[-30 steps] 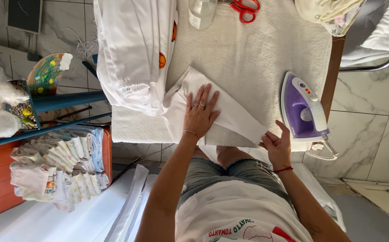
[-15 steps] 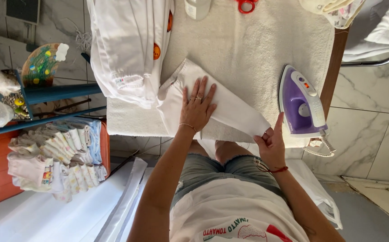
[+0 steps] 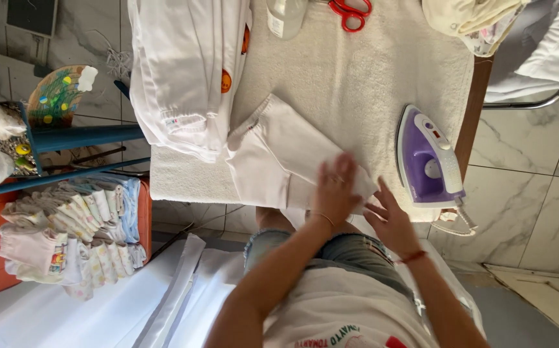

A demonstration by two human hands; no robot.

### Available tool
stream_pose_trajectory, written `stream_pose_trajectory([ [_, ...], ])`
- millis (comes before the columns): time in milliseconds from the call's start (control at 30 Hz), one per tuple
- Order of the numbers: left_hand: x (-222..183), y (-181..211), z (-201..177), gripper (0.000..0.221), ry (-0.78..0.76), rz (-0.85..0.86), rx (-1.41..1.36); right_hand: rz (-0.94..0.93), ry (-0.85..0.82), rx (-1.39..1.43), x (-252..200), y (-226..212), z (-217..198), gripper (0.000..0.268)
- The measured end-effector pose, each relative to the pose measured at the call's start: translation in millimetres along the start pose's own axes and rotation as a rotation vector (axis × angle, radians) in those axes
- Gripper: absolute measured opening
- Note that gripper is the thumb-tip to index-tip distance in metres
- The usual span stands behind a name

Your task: Ironing and folding small white garments on a pressing table

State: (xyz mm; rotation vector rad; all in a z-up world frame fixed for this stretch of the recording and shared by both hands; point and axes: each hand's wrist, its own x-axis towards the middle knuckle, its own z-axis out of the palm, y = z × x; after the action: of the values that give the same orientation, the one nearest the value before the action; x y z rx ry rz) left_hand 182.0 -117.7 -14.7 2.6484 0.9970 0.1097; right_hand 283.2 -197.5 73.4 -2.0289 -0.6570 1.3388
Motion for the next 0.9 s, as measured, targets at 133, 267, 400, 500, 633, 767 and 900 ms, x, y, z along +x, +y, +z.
stream_pose_trajectory([
  [133, -4, 24, -18, 0.085, -0.023, 0.192, 0.039, -0.567, 0.071, -1.775, -12, -20, -75, 0.060],
  [267, -7, 22, -24, 0.061, -0.336, 0.675, 0.027, -0.523, 0.506, -0.746, 14, -50, -98, 0.041],
  [400, -33, 8, -2, 0.039, -0.321, 0.806, -0.345, 0.064, 0.366, -0.452, 48, -83, -78, 0.052],
  [500, -38, -38, -60, 0.032, -0.257, 0.295, -0.583, -0.013, 0.230, -0.558, 38, -94, -69, 0.059],
  [633, -76, -125, -43, 0.036, 0.121, -0.075, 0.022, 0.067, -0.057, -0.816, 21, -101, -31, 0.060],
  [767, -97, -201, -40, 0.011, 0.526, -0.571, 0.092, -0.633, 0.083, -0.925, 41, -84, 25, 0.046],
  [900, -101, -232, -34, 0.017, 0.549, -0.695, 0.232, -0.532, -0.023, -0.902, 78, -134, 82, 0.044],
])
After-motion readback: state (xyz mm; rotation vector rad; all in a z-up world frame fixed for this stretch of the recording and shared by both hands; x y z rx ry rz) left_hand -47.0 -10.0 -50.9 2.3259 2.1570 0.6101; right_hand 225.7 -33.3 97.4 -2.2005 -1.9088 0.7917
